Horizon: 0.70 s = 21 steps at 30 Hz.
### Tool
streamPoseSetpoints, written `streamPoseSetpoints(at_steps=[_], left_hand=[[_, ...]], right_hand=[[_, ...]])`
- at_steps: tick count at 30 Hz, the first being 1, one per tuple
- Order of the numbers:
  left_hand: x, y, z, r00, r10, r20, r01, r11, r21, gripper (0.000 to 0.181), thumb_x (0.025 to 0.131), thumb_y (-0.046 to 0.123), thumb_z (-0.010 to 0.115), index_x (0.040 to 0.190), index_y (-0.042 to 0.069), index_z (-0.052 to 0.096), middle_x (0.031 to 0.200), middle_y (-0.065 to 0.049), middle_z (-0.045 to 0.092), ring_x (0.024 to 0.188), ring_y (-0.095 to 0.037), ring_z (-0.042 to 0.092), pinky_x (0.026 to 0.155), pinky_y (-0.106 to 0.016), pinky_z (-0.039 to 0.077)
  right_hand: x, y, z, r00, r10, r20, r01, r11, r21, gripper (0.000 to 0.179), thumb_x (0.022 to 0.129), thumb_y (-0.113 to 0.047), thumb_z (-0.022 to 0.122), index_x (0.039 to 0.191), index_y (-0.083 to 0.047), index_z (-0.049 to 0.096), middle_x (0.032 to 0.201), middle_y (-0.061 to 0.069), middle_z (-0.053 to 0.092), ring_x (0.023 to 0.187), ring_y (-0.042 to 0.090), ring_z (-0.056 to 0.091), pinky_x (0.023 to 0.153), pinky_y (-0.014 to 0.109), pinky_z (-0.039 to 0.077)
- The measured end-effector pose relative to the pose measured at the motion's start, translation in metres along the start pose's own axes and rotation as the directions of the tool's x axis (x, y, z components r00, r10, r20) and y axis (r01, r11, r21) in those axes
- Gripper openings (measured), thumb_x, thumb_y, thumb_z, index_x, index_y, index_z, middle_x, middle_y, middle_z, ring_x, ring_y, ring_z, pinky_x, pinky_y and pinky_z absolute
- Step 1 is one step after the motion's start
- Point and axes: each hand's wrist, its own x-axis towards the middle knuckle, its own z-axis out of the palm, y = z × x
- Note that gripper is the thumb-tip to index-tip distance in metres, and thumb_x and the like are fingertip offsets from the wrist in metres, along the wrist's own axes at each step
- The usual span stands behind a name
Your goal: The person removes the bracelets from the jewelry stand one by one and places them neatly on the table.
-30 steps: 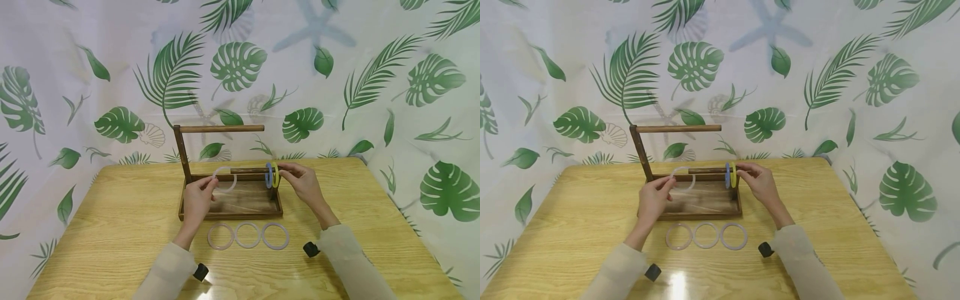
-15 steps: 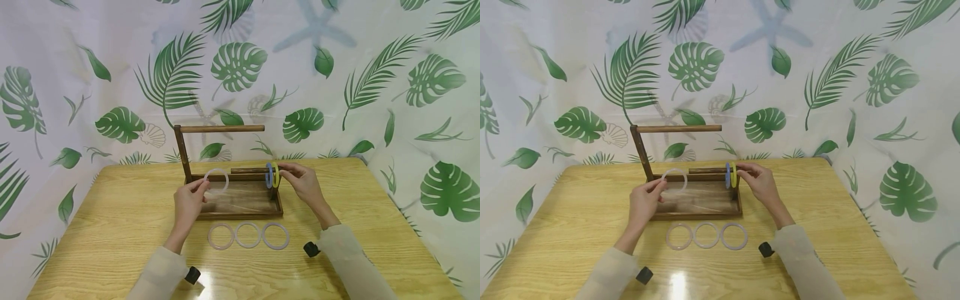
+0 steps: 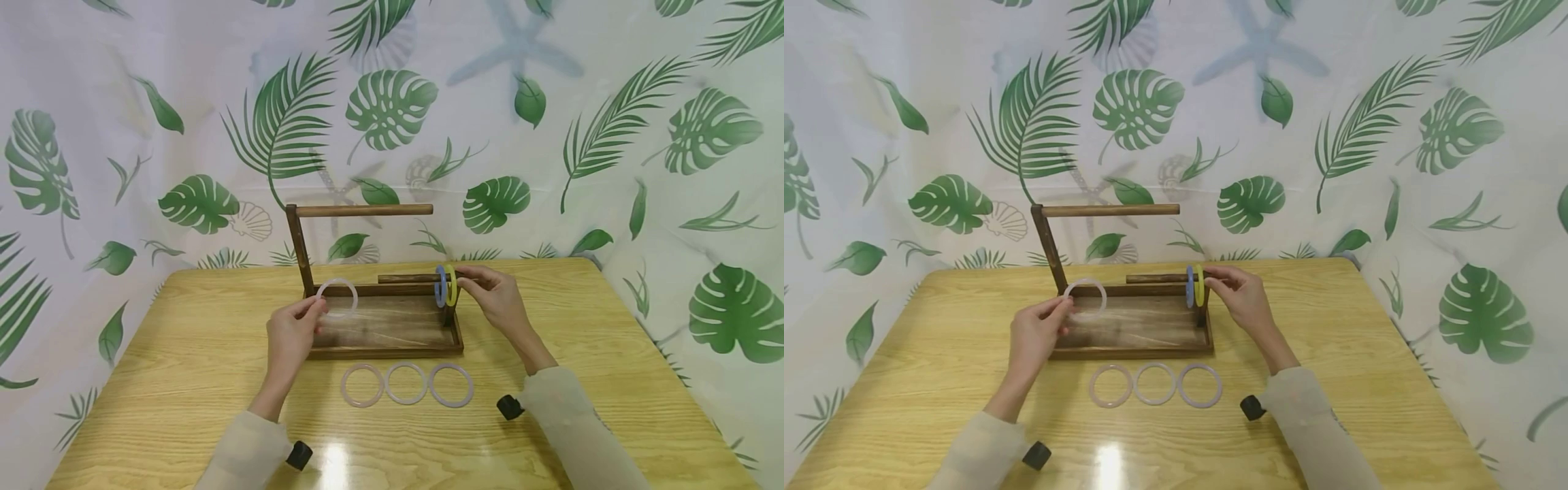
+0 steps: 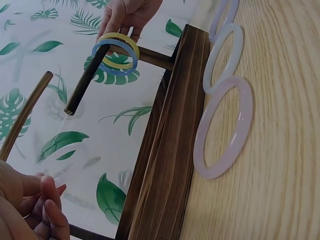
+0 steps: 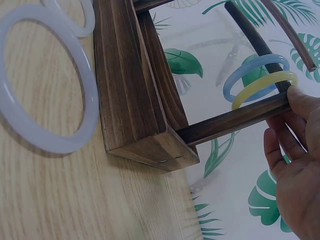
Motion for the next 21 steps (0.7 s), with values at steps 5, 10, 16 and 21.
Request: streamPoseSetpoints(at_steps=[5, 10, 16, 21], left_hand=[[-0.001, -0.003, -0.009, 1.000, -0.017, -0.005, 0.017, 1.000, 0.016, 0.023, 0.100, 0.022, 0.072, 0.112, 0.005, 0.080, 0.085, -0.010, 0.076, 0.059, -0.013, 0.063, 0.043, -0.021, 0.033], [-0.003, -0.004, -0.019, 1.000, -0.023, -0.009, 0.023, 0.999, 0.030, 0.024, 0.100, 0.021, 0.072, 0.115, 0.004, 0.079, 0.086, -0.013, 0.076, 0.059, -0.016, 0.065, 0.042, -0.022, 0.033], [-0.003, -0.006, -0.026, 0.999, -0.044, -0.014, 0.044, 0.999, 0.001, 0.026, 0.100, 0.020, 0.072, 0.115, 0.000, 0.078, 0.090, -0.015, 0.077, 0.060, -0.016, 0.067, 0.043, -0.019, 0.038], [-0.006, -0.006, -0.033, 0.998, -0.060, -0.021, 0.059, 0.998, -0.008, 0.024, 0.100, 0.020, 0.072, 0.113, 0.000, 0.079, 0.088, -0.011, 0.077, 0.059, -0.012, 0.065, 0.043, -0.019, 0.035]], right_hand=[[0.000, 0.001, 0.000, 1.000, -0.006, 0.002, 0.006, 1.000, -0.001, 0.025, 0.099, 0.005, 0.065, 0.123, 0.013, 0.068, 0.117, 0.032, 0.068, 0.096, -0.003, 0.066, 0.083, 0.014, 0.053], [-0.001, 0.001, 0.000, 1.000, -0.002, 0.001, 0.002, 1.000, 0.011, 0.025, 0.099, 0.005, 0.065, 0.123, 0.013, 0.068, 0.116, 0.033, 0.068, 0.095, -0.001, 0.067, 0.081, 0.015, 0.053], [0.000, 0.001, -0.001, 1.000, 0.009, -0.004, -0.009, 1.000, 0.013, 0.025, 0.099, 0.005, 0.066, 0.123, 0.013, 0.069, 0.115, 0.033, 0.068, 0.095, -0.001, 0.067, 0.081, 0.014, 0.053], [0.000, 0.001, 0.000, 1.000, 0.003, 0.002, -0.003, 1.000, 0.022, 0.026, 0.099, 0.005, 0.065, 0.123, 0.013, 0.068, 0.116, 0.034, 0.068, 0.095, -0.003, 0.067, 0.082, 0.014, 0.053]])
